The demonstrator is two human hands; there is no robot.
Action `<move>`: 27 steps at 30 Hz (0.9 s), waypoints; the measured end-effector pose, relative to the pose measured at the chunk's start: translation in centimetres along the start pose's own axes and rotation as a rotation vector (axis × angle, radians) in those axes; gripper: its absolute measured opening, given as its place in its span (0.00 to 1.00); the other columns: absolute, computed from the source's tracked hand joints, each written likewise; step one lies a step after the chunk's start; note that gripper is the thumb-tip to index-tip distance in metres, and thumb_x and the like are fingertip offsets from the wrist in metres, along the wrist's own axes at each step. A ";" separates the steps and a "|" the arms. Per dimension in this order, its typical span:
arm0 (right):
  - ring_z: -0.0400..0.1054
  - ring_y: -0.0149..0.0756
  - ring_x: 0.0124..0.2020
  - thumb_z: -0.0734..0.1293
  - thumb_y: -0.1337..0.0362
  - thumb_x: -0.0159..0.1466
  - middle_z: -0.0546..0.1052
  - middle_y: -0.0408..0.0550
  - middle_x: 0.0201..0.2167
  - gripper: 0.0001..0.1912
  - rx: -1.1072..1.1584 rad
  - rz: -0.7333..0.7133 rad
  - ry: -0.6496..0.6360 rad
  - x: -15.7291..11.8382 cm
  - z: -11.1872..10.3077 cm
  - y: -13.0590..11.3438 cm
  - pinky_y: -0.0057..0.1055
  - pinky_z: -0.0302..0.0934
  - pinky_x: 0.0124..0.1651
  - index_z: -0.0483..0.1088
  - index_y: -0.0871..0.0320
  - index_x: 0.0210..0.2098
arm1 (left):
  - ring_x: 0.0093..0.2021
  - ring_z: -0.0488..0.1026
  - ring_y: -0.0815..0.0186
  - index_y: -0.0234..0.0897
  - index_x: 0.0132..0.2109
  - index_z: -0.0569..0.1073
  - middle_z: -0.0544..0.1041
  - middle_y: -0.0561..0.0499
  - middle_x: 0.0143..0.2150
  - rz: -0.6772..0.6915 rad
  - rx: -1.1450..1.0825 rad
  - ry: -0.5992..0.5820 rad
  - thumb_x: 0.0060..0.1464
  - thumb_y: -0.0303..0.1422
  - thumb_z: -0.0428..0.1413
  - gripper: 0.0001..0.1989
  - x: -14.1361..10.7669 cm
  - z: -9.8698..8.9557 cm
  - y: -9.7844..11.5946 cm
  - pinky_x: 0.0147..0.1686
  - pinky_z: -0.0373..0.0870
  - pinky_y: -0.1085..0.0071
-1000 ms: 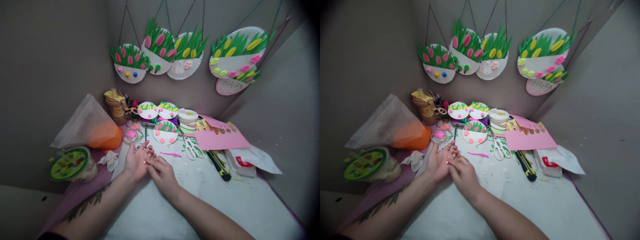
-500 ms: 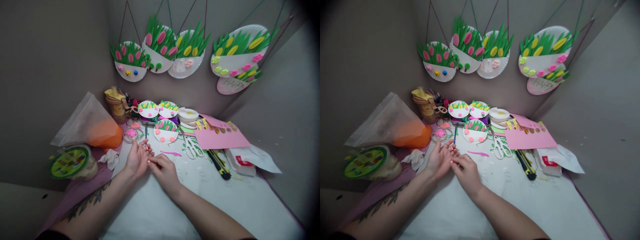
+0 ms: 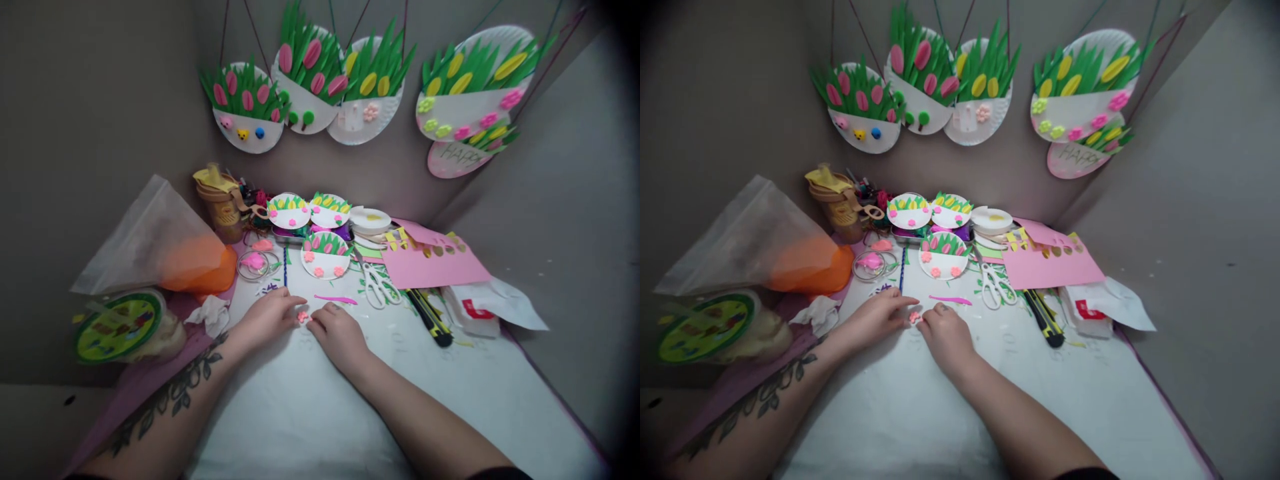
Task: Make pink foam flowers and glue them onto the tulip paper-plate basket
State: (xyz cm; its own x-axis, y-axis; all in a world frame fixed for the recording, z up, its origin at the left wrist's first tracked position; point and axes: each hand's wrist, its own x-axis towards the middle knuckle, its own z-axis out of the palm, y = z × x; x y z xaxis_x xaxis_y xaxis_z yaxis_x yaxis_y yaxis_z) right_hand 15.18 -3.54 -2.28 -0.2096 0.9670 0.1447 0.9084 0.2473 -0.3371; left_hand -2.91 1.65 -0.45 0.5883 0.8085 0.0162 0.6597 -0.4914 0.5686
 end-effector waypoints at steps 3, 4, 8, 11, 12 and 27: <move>0.68 0.36 0.38 0.64 0.62 0.64 0.73 0.46 0.33 0.07 -0.059 0.012 -0.033 0.1 -0.1 -0.1 0.28 0.57 0.37 0.74 0.55 0.33 | 0.38 0.68 0.64 0.43 0.51 0.74 0.69 0.49 0.37 0.036 0.150 -0.012 0.56 0.32 0.52 0.16 0.0 0.3 0.5 0.36 0.61 0.70; 0.68 0.36 0.38 0.64 0.61 0.64 0.73 0.46 0.33 0.08 -0.073 0.012 -0.037 0.2 0.0 -0.1 0.28 0.57 0.36 0.74 0.55 0.33 | 0.38 0.68 0.63 0.44 0.50 0.74 0.69 0.49 0.36 0.049 0.183 -0.016 0.57 0.33 0.52 0.15 0.0 0.4 0.6 0.36 0.61 0.70; 0.68 0.36 0.39 0.63 0.60 0.65 0.74 0.45 0.34 0.08 -0.106 -0.001 -0.034 0.2 0.3 0.0 0.28 0.57 0.36 0.74 0.54 0.34 | 0.37 0.68 0.63 0.45 0.46 0.76 0.69 0.49 0.35 0.075 0.241 -0.015 0.58 0.36 0.50 0.12 0.2 0.7 0.5 0.34 0.59 0.70; 0.68 0.37 0.38 0.63 0.59 0.65 0.74 0.46 0.33 0.09 -0.116 -0.013 -0.014 0.2 0.4 0.1 0.28 0.56 0.34 0.74 0.54 0.34 | 0.36 0.67 0.63 0.43 0.43 0.77 0.69 0.48 0.34 0.076 0.254 0.008 0.58 0.36 0.50 0.12 0.3 0.9 0.3 0.34 0.58 0.69; 0.68 0.37 0.38 0.63 0.59 0.65 0.74 0.46 0.32 0.09 -0.119 -0.019 -0.004 0.2 0.5 0.1 0.29 0.56 0.34 0.74 0.54 0.33 | 0.36 0.67 0.63 0.43 0.43 0.77 0.69 0.48 0.34 0.077 0.256 0.015 0.58 0.36 0.50 0.12 0.3 1.0 0.2 0.34 0.58 0.69; 0.67 0.37 0.37 0.63 0.58 0.65 0.74 0.46 0.31 0.11 -0.128 -0.029 0.018 0.8 0.7 0.0 0.29 0.56 0.33 0.74 0.54 0.31 | 0.37 0.67 0.61 0.42 0.43 0.76 0.69 0.47 0.34 0.089 0.232 0.017 0.58 0.37 0.50 0.12 0.2 0.9 0.1 0.33 0.57 0.68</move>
State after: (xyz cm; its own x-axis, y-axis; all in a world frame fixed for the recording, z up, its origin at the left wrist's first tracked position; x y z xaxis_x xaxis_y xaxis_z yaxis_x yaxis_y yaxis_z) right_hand 14.82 -2.75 -2.79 -0.2308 0.9581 0.1698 0.9411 0.2641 -0.2112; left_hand -2.31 1.46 -1.08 0.6423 0.7630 0.0726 0.6965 -0.6206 0.3602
